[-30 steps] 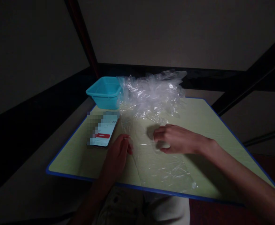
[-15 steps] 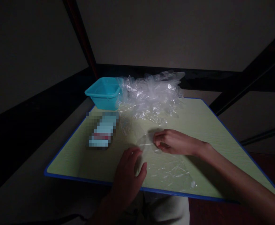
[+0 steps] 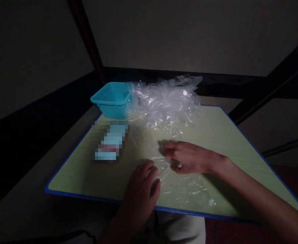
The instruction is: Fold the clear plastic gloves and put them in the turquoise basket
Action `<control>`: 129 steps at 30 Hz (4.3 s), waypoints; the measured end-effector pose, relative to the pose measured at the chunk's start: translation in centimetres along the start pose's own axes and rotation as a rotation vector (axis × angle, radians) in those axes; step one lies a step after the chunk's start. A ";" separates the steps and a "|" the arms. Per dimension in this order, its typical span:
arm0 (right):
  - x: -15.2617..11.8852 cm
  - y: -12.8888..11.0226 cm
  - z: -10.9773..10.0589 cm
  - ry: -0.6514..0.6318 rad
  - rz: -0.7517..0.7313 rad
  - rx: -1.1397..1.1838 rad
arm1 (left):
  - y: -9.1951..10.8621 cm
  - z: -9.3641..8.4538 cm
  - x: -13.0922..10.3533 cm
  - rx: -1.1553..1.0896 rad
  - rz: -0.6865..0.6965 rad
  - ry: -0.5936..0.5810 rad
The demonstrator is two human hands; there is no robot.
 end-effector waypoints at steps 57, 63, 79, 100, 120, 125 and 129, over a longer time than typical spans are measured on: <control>-4.9 -2.0 5.3 0.232 0.068 -0.048 | -6.0 1.0 7.5 -0.779 -0.758 0.160; -4.8 -2.0 5.3 0.207 0.076 -0.064 | -5.4 1.3 9.1 -0.674 -0.705 -0.092; -4.8 -2.3 4.9 0.187 0.084 0.012 | -5.4 1.7 11.1 -0.660 -0.548 -0.255; -0.7 13.3 2.0 0.643 0.566 0.933 | -7.4 1.9 11.7 -1.244 -0.804 -0.161; -6.1 5.0 -1.8 0.825 0.316 0.607 | -3.5 -3.5 10.4 -0.725 -0.383 -0.073; -8.3 2.6 -1.0 0.791 0.268 0.563 | -1.9 -5.0 8.1 -0.554 -0.171 -0.061; -9.6 1.3 0.3 0.757 0.250 0.566 | -1.5 -5.0 6.2 -0.464 -0.112 -0.117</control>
Point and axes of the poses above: each hand's wrist, its own x-axis towards the middle knuckle, its own z-axis out of the palm, y = z × x, the point moved 4 cm from there along x, towards the middle knuckle, and after that the axes turned 2 degrees about -y, right-handed, at the moved point
